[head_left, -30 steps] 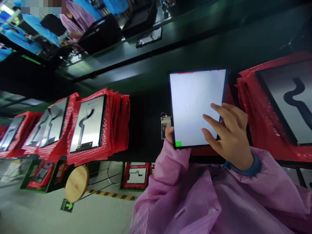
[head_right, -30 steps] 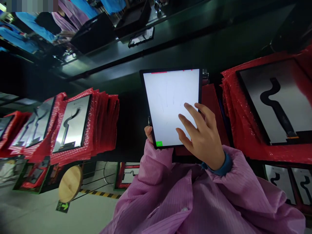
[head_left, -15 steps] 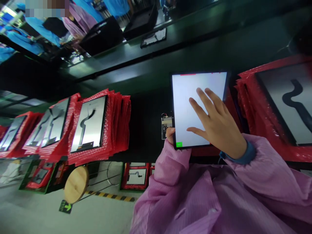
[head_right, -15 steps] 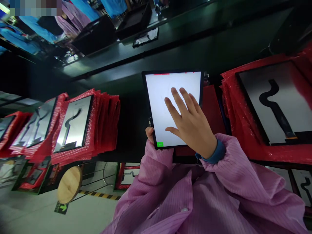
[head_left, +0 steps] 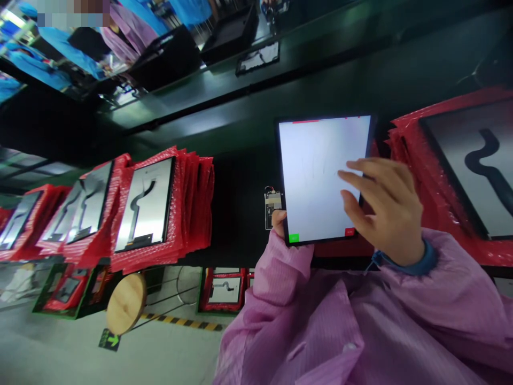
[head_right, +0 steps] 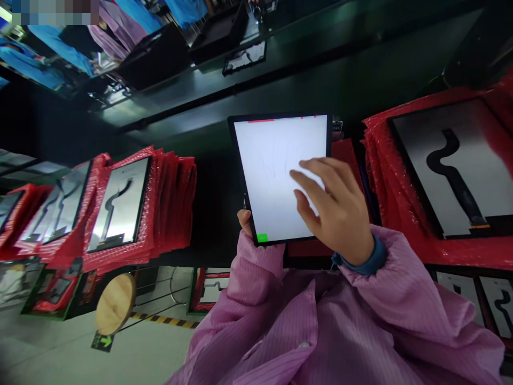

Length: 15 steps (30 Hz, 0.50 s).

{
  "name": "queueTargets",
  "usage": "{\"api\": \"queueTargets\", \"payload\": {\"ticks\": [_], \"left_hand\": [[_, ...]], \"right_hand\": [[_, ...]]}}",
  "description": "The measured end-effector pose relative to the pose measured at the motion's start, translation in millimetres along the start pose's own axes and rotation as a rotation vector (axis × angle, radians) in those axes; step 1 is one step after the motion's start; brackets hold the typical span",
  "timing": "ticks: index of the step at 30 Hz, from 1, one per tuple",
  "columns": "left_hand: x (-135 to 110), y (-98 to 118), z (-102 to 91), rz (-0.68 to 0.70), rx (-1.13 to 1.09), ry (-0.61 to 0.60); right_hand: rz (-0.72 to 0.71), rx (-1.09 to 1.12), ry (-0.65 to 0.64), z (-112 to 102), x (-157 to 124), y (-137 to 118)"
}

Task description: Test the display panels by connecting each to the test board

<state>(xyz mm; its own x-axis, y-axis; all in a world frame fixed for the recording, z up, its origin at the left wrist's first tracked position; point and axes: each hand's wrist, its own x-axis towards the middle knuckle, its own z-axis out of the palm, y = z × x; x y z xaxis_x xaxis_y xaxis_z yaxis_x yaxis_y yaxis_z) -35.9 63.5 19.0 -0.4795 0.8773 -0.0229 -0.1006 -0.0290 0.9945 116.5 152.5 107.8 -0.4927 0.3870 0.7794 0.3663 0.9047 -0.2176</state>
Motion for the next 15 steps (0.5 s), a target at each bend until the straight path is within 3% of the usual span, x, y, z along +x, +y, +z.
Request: {"api": "queueTargets", "payload": {"ticks": [3,7,12,15], "left_hand": [[2,11,0.7,-0.098,-0.323,-0.030],[2,11,-0.3,-0.193,-0.421,0.007],[2,4,-5.1,-0.261,-0.538,0.062],[2,9,-3.9,-0.275,-0.610,0.072]], "right_hand": [[0.022,-0.106,0.035,3,2,15],[-0.027,-0.147,-0.020,10,4,31],[0.025,-0.072,0.195,23,7,55],[0.149,-0.022,0.225,38,0,75]]}}
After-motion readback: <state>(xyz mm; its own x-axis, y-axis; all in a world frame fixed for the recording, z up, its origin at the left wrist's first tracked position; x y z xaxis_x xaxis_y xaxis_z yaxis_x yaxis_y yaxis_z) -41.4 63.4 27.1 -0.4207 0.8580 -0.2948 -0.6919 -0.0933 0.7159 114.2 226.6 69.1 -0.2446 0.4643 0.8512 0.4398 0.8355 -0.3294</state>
